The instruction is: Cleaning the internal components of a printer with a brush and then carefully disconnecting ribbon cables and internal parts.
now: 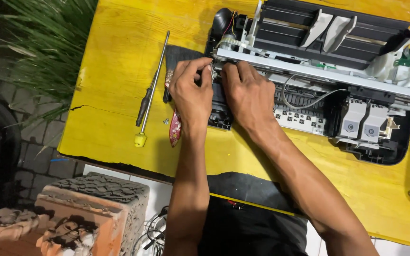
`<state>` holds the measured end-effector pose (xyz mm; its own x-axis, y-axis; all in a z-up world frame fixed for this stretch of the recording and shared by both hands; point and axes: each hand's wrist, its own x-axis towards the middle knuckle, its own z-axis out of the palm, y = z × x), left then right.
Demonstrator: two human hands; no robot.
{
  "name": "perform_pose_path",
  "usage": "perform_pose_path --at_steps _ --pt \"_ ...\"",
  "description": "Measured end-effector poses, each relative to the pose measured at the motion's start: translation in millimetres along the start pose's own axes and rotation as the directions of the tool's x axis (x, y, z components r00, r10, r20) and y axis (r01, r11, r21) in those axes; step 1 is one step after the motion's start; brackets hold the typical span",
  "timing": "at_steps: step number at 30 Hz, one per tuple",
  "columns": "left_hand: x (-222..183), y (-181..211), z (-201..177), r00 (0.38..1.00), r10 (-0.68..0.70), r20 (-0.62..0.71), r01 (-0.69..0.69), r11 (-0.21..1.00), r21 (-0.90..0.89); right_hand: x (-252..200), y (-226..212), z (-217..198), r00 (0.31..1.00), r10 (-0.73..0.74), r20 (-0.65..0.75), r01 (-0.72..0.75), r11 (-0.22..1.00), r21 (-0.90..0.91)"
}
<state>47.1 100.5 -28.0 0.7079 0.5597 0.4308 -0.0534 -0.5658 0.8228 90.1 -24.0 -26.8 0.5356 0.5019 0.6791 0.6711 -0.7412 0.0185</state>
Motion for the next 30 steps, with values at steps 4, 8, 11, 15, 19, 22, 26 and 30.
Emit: perform_pose_path --at_steps 4,8,11,15,19,22,26,30 --pt "1.3 3.5 -1.1 0.999 -0.041 0.017 0.041 0.999 -0.011 -0.2 -3.2 1.2 0.998 -0.007 -0.065 0.005 1.000 -0.027" --pt "1.6 5.7 -2.0 0.999 -0.015 0.030 0.017 0.998 -0.061 -0.7 -4.7 0.2 0.998 0.043 -0.053 -0.043 0.999 0.017" --pt "1.0 2.6 -1.2 0.999 -0.010 0.037 0.012 0.998 -0.061 -1.1 -3.8 1.5 0.997 0.054 -0.050 -0.053 0.998 0.029" --pt "1.9 3.9 -2.7 0.999 -0.007 0.032 0.008 0.999 -0.048 0.9 -3.9 0.5 0.996 0.069 -0.050 -0.067 0.997 0.038" --pt "1.9 2.3 -0.9 1.000 -0.009 0.007 0.009 0.998 -0.069 3.3 -6.8 -3.3 0.996 0.080 -0.034 -0.078 0.995 0.070" --pt "1.4 1.9 -6.3 1.000 -0.004 -0.009 0.003 0.996 -0.085 4.0 -8.0 -5.0 0.996 0.076 -0.045 -0.073 0.995 0.065" --pt "0.4 9.5 -17.0 0.999 0.029 0.036 -0.027 0.998 -0.059 4.3 -7.1 -10.6 0.995 0.089 -0.035 -0.086 0.992 0.095" --pt "3.5 24.5 -28.8 0.988 0.128 0.083 -0.121 0.989 -0.082 4.1 -5.7 -28.0 0.993 0.120 0.011 -0.121 0.984 0.134"
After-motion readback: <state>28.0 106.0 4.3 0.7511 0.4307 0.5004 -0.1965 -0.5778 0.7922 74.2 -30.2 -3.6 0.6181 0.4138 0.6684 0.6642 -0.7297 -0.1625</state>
